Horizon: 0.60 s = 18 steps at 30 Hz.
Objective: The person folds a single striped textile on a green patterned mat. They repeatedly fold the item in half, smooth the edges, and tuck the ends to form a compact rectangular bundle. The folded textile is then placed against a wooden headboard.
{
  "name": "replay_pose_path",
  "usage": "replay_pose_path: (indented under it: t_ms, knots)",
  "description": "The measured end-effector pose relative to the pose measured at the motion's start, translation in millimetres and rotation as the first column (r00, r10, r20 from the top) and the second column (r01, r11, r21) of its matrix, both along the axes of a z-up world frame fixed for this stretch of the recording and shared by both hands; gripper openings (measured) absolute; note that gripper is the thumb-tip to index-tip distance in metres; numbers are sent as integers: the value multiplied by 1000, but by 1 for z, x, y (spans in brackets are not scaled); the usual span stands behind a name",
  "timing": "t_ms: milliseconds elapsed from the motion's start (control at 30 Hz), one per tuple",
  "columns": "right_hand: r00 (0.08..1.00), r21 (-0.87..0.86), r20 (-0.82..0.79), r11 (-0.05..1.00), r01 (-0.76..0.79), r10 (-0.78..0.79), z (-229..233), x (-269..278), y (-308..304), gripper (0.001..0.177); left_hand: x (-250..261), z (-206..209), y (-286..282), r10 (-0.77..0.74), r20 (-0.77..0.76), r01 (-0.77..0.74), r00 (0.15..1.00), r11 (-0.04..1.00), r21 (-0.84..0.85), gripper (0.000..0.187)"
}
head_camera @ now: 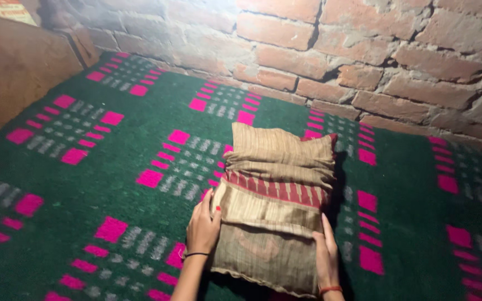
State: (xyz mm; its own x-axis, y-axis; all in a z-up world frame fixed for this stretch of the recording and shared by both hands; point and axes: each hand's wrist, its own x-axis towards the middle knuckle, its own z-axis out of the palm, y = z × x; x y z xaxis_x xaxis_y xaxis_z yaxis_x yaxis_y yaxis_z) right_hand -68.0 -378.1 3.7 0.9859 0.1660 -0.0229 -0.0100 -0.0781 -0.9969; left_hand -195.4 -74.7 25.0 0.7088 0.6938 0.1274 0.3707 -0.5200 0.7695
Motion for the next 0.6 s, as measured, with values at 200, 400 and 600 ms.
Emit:
replay_pose_path:
  t_ms: [200,400,600]
  knots:
    - [990,-1,-120,997,-73,72,14,8,6,84,-25,-5,23,-282,293,301,914,953,-24,70]
    - [997,81,-64,996,38,-33,13,16,20,69,-11,6,2,-38,198,32,979,999,31,39]
    - [993,-24,33,993,118,-117,16,25,20,59,2,28,-7,93,64,-95,994,995,33,29]
